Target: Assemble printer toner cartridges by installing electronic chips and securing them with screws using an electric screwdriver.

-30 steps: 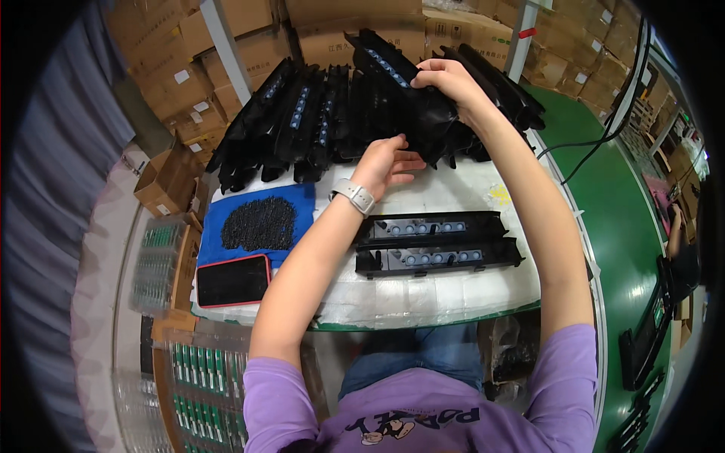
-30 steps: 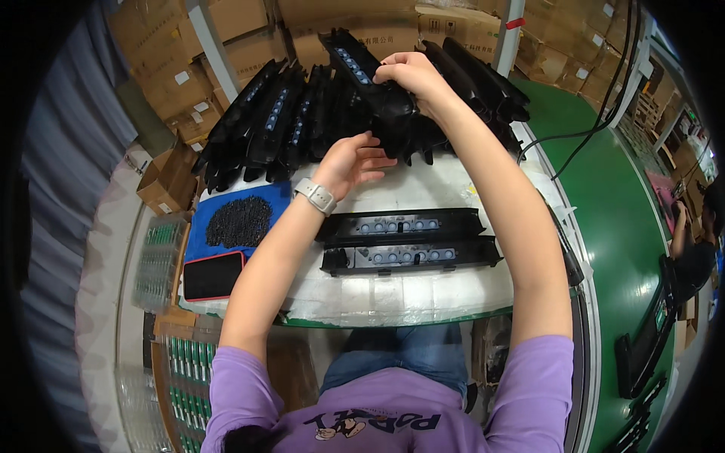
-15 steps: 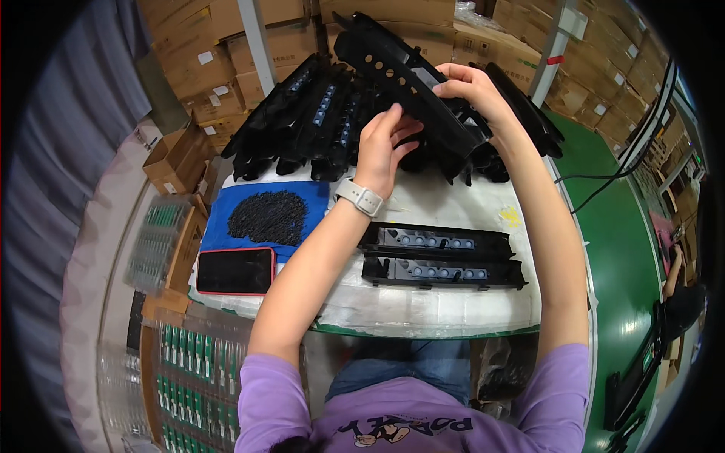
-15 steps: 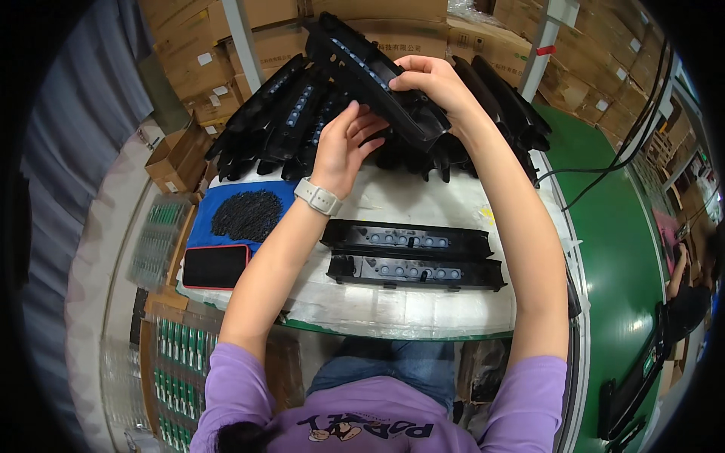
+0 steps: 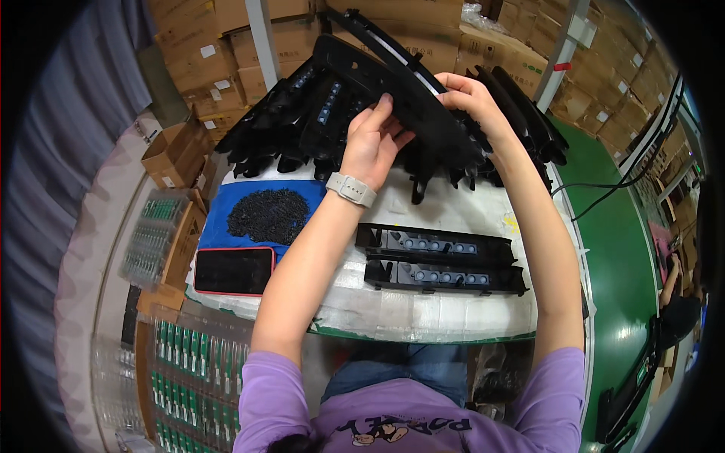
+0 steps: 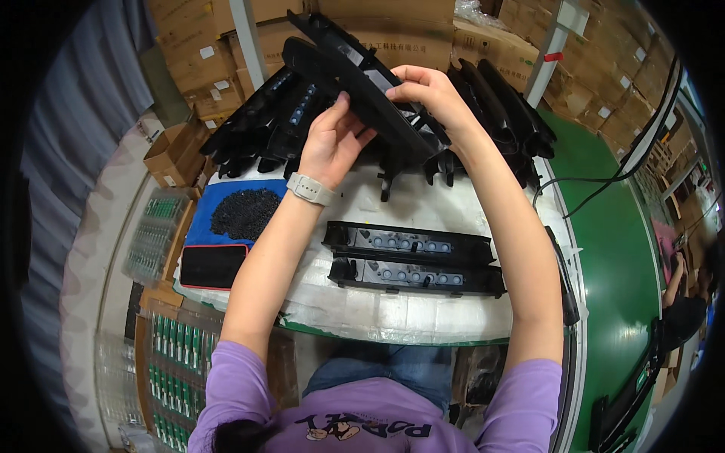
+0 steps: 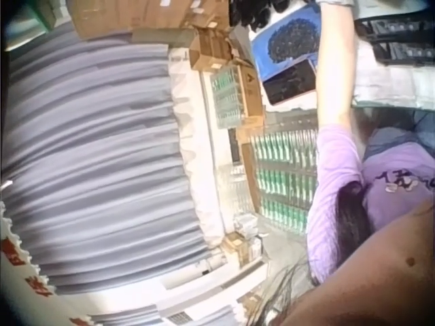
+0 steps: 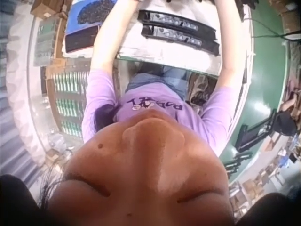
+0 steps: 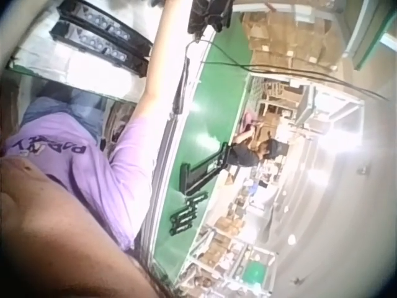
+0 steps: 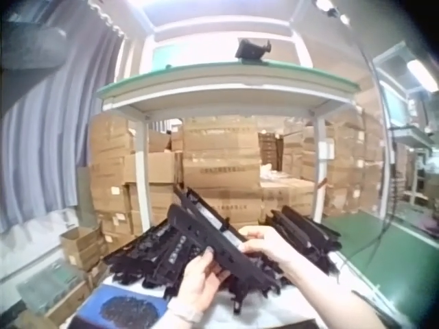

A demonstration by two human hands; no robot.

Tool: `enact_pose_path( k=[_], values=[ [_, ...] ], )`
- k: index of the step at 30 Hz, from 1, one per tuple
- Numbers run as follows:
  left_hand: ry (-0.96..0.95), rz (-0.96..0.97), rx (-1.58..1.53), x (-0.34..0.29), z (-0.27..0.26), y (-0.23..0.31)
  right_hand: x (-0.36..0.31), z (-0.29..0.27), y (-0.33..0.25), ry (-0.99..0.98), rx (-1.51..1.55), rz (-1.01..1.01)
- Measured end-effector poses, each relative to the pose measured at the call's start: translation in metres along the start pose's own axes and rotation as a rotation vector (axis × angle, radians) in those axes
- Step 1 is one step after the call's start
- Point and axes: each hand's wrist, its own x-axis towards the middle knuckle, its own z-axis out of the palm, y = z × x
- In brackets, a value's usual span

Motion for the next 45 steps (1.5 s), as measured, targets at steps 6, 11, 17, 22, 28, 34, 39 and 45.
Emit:
enact_pose_path(
  k=[6, 11, 17, 22, 28, 34, 39, 45],
  values=[
    [-0.026, 0.052, -0.042, -0.002, -0.004, 0.002, -0.008, -0.006, -0.003, 0.096, -0.031, -0.022],
    [-0.024, 0.023, -0.068, -0.007, -0.011, -0.001, -0.034, -0.019, -0.014, 0.215, -0.11, -0.037],
    [-0.232, 0.173, 0.093, -0.026, 0.004, 0.005, -0.082, -0.031, -0.028, 0.312, -0.14, -0.082],
    [-0.351, 0.515, 0.704, -0.056, 0.011, 0.013, -0.125, -0.057, -0.028, 0.33, -0.082, -0.01],
    [-0.6, 0.997, 1.685, -0.119, 0.004, 0.037, -0.178, -0.051, -0.02, 0.332, -0.306, 0.065],
    [-0.858, 1.143, 2.019, -0.19, 0.004, 0.024, -0.221, -0.032, -0.01, 0.11, -0.419, 0.19],
    [-0.893, 1.055, 2.029, -0.22, 0.007, 0.004, -0.24, -0.033, 0.002, 0.06, -0.427, 0.205],
    [-0.763, 0.788, 1.996, -0.235, -0.001, -0.014, -0.248, -0.037, 0.017, 0.112, -0.343, 0.182]
  ],
)
